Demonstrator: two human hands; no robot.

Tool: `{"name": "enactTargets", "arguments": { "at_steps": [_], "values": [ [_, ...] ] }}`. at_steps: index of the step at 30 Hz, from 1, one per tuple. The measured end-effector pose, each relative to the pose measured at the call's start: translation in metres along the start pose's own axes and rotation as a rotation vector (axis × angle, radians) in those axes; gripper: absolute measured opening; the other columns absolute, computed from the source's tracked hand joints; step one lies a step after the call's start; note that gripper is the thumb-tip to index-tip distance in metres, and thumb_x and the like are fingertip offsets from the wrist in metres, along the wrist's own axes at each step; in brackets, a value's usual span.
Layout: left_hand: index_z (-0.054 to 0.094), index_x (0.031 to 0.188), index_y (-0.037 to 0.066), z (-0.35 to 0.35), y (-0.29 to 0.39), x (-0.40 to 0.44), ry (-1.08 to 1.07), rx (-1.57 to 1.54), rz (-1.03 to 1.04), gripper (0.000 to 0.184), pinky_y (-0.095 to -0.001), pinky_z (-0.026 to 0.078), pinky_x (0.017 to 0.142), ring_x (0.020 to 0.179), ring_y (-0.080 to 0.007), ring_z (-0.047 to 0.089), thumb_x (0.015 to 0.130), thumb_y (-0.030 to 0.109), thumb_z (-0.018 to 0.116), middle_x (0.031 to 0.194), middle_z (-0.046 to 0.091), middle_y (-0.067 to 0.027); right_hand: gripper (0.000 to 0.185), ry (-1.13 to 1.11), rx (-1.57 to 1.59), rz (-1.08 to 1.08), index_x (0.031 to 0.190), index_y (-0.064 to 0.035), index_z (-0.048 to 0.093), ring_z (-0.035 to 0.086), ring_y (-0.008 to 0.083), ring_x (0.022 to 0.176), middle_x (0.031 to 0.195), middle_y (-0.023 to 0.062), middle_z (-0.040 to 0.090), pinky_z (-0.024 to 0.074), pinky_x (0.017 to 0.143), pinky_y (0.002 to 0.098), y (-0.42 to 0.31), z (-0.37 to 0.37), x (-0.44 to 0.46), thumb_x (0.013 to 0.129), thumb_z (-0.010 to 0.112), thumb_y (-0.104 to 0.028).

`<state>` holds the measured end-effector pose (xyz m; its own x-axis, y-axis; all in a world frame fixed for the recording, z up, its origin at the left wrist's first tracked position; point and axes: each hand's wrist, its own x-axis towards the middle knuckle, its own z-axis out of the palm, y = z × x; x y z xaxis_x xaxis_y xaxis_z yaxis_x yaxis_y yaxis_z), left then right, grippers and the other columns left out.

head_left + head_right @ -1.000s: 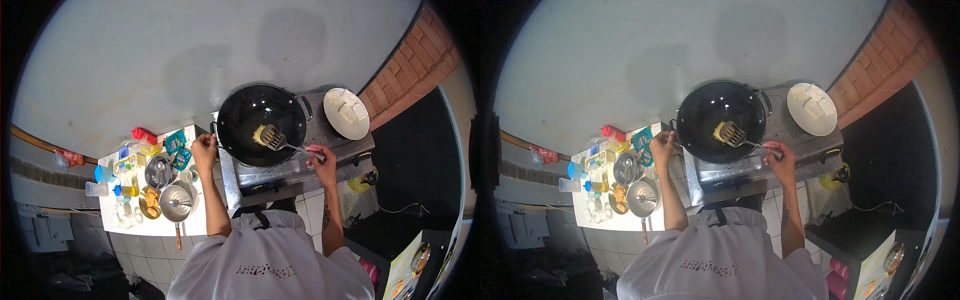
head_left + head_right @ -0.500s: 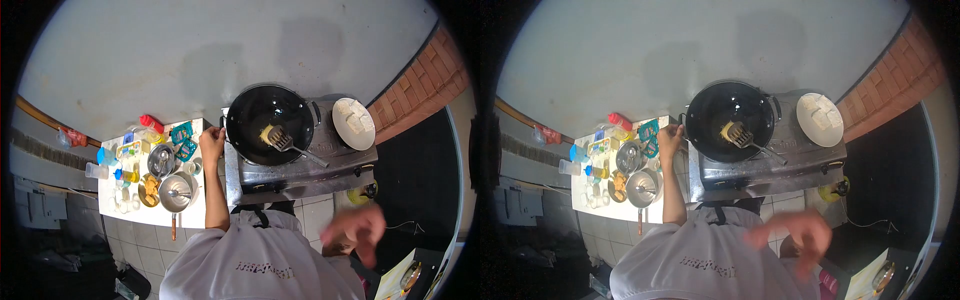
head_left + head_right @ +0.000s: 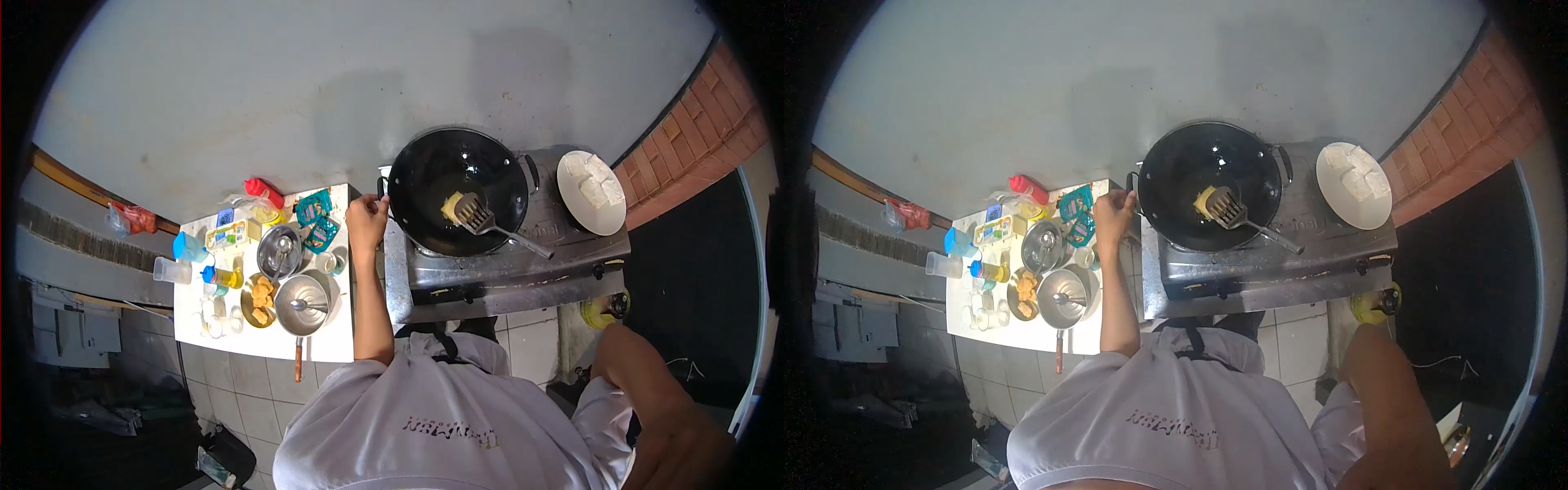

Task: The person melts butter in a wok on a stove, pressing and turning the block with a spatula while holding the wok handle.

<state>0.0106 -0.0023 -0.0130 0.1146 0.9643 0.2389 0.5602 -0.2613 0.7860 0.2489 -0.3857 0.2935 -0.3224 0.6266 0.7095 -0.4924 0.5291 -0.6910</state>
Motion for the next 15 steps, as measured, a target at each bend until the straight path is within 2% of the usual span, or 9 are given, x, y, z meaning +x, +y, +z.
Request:
{"name": "enactTargets", "arguments": {
  "at_steps": [4,14,15],
  "values": [
    [0.072,0.09,-0.004,0.002,-0.003,0.0,0.011,0.039,0.036,0.029,-0.0357,0.048,0.057,0.055,-0.0235,0.061,0.081,0.024,0.075,0.062,0.062,-0.0133,0.053,0.019,-0.218,-0.024,0.133,-0.0018,0.047,0.059,0.0263,0.059,0.103,0.0156,0.066,0.0522,0.061,0.042,0.009,0.007,0.036,0.094,0.058,-0.036],
    [0.071,0.091,-0.005,0.001,0.001,-0.002,0.028,0.008,-0.012,0.03,-0.0354,0.047,0.056,0.055,-0.0226,0.061,0.081,0.024,0.075,0.062,0.063,-0.0126,0.052,-0.024,-0.335,-0.022,0.133,-0.0028,0.048,0.059,0.0255,0.059,0.104,0.0139,0.066,0.0514,0.061,0.0407,-0.004,0.014,0.042,0.094,0.059,-0.035],
    [0.072,0.09,-0.004,-0.001,0.004,0.0,-0.005,0.034,-0.031,0.03,-0.0354,0.05,0.06,0.06,-0.0237,0.065,0.082,0.025,0.074,0.068,0.067,-0.0146,0.052,-0.035,-0.336,-0.026,0.133,-0.0029,0.048,0.059,0.0254,0.059,0.104,0.0137,0.066,0.0513,0.061,0.0405,-0.005,0.012,0.042,0.094,0.059,-0.035]
  ]
}}
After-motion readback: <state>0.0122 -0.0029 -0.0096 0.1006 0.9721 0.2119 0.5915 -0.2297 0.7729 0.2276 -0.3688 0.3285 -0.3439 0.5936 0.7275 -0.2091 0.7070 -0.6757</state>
